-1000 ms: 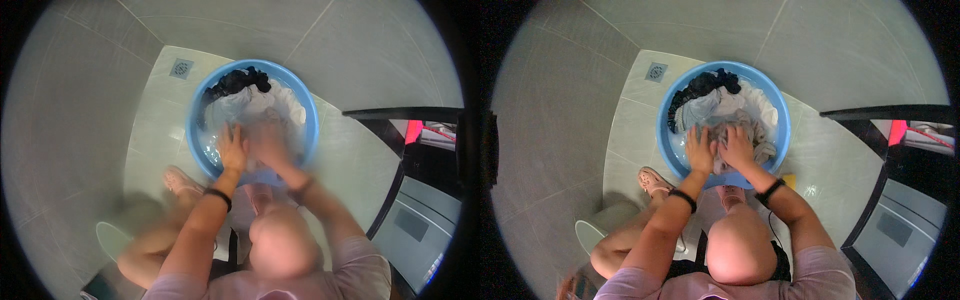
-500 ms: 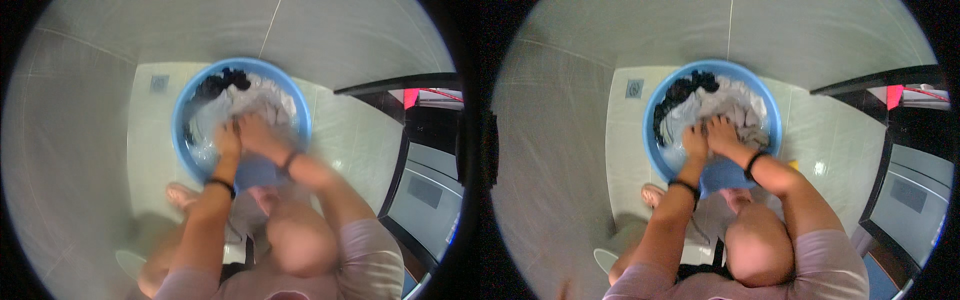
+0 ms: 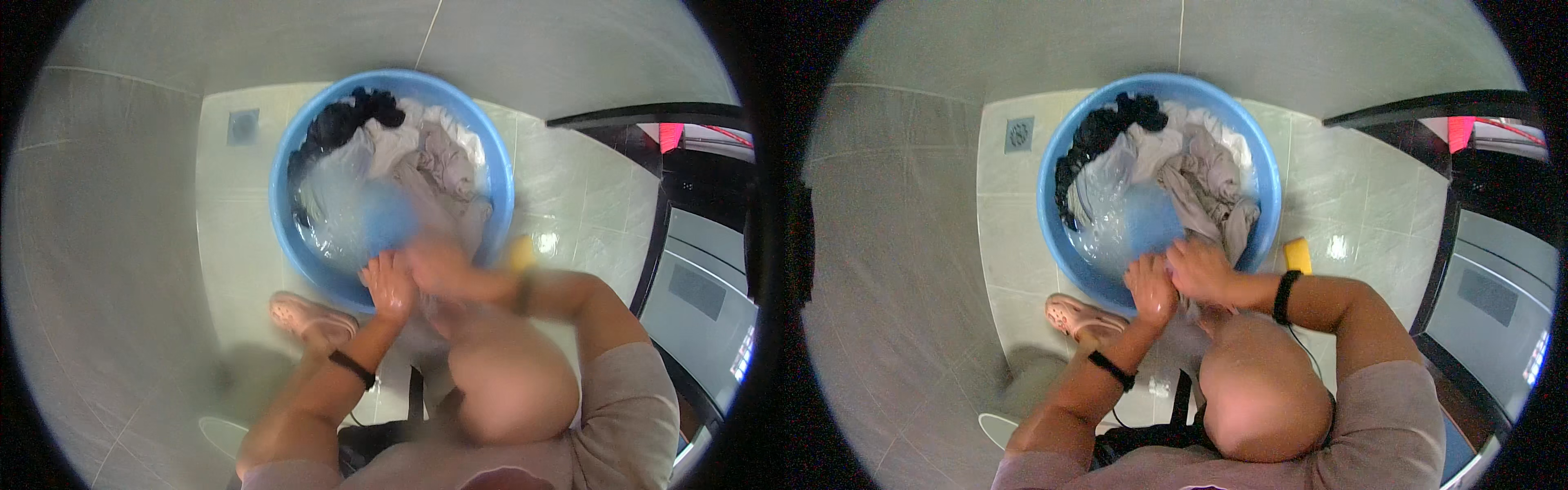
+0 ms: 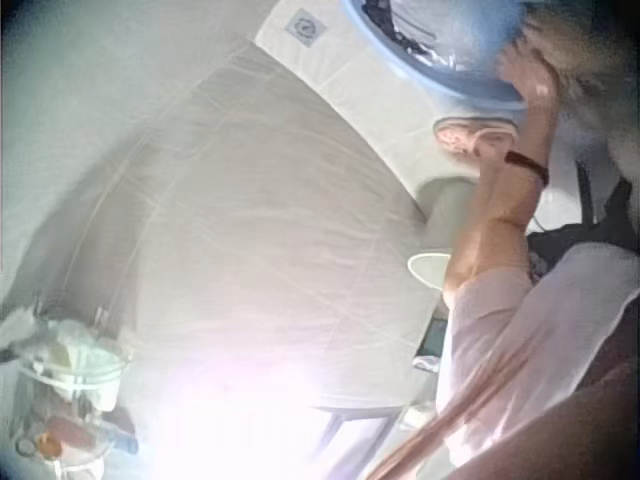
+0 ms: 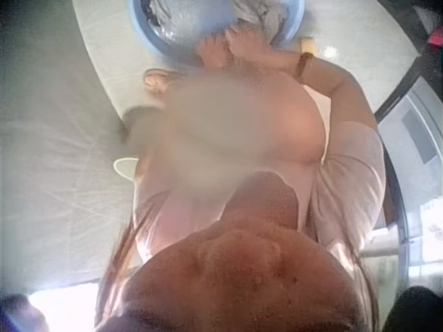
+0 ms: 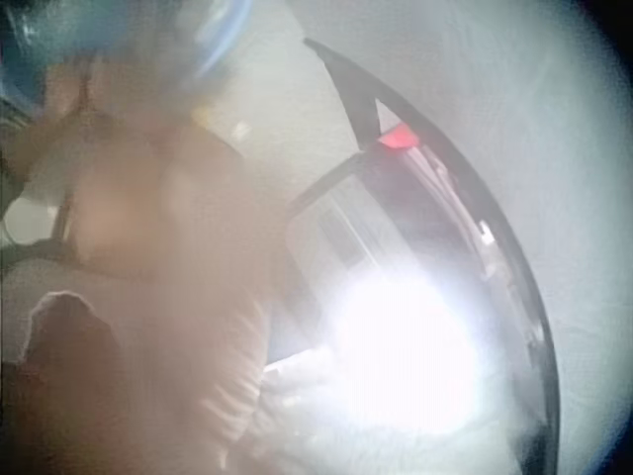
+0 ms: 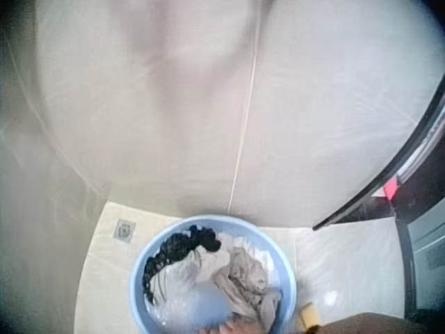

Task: Manually washing and scrubbing clothes in a basin with water and soap.

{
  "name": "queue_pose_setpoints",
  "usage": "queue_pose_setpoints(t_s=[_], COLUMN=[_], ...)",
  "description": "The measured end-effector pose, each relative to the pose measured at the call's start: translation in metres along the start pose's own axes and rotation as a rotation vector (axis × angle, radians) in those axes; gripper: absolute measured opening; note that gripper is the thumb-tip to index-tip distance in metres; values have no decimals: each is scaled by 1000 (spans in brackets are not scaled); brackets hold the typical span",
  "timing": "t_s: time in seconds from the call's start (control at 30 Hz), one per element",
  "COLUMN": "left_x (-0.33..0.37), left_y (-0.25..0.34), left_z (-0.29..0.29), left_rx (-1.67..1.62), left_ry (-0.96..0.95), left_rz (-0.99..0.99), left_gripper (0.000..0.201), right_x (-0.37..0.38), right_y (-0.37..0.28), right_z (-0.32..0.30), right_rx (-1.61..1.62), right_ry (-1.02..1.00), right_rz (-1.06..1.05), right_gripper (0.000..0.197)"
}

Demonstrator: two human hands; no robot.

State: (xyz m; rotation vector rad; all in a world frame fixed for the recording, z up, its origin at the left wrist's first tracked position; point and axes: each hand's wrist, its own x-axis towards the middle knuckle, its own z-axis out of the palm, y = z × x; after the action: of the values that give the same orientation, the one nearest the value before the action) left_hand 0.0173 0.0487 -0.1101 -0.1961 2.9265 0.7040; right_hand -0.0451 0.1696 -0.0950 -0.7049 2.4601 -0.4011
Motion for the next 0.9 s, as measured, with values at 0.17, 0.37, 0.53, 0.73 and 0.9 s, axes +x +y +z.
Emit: queue_pose_setpoints(t_s=[0.17,0.37,0.53,0.73,0.9], left_x=[89,-9,49,15,58], left_y=[-54,-6,-15,32,35], left_z=[-12,-50,-35,24,-19], left_rx=[49,-95,-338,-293,-256], left_ry=[162,214,437,-54,-130], left_rz=[-223,30,-21,-89,-222], left_gripper=[18,17,19,25,22], right_x=[104,5,29,-25,19], right_y=[-16,120,40,32,18], right_z=[-48,-68,-76,35,-23], right_rx=[138,86,-119,18,13], right_ry=[263,57,458,354,-11], right_rz=[47,500,50,-99,-87], right_gripper=[47,40,28,20,22])
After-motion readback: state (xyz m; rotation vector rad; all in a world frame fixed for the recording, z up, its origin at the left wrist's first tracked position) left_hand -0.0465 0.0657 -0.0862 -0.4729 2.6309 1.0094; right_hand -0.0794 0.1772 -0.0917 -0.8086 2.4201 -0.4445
